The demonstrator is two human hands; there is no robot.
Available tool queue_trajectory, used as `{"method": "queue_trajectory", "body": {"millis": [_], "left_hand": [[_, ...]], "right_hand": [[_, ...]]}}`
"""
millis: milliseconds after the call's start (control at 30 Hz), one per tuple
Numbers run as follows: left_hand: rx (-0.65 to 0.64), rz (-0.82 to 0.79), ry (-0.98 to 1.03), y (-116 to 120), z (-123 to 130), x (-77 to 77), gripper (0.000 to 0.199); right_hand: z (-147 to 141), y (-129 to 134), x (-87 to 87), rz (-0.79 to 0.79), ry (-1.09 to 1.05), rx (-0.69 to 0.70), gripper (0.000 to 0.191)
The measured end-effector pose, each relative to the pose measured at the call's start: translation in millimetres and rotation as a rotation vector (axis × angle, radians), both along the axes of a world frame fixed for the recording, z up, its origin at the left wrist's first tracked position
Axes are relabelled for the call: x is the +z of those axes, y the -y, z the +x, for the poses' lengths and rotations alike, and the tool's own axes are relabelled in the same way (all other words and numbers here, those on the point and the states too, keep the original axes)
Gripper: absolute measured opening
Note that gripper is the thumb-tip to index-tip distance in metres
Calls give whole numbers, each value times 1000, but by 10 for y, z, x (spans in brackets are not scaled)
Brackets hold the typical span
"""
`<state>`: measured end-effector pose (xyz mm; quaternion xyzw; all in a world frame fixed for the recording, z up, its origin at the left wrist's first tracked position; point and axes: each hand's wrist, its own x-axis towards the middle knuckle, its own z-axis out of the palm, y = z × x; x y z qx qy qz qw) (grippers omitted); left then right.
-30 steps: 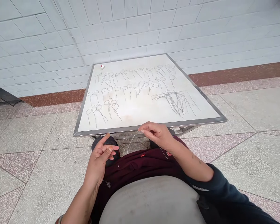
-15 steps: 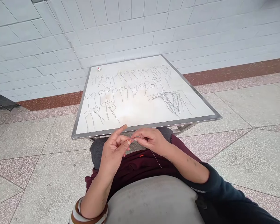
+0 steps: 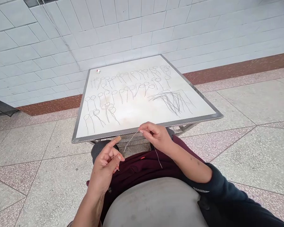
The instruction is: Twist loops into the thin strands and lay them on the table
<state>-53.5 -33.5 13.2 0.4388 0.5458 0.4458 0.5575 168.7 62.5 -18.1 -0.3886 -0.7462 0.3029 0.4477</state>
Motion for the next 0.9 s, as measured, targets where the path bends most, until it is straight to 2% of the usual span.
{"method": "queue_trajectory", "body": {"millis": [100,167,233,300,400,533,633,800,900], "left_hand": [[136,15,0,39,-125,5,56],[222,46,2,21,-170,21,55],[237,93,-18,-37,-152,52,51],[182,147,-56,-124,-73,98,48],[33,182,-94,-266,99,173,49],[-79,178,-61,-376,284,217,55],[-56,192,-29,-396,335,201,52],[-10,197,-80,-394,305,184,49],[-11,177,-78,-395,280,196,49]], "right_hand": [[86,-54,27,-20,-88,-146,12],[87,-44,44,15,-93,-146,10],[35,3,53,59,-57,-98,9],[-43,64,53,112,-12,-31,11],[-143,131,46,213,31,53,12],[-190,162,44,272,19,90,13],[-180,174,49,201,7,106,11],[-131,193,68,-131,-96,228,17],[-115,195,87,-242,-148,242,17]]}}
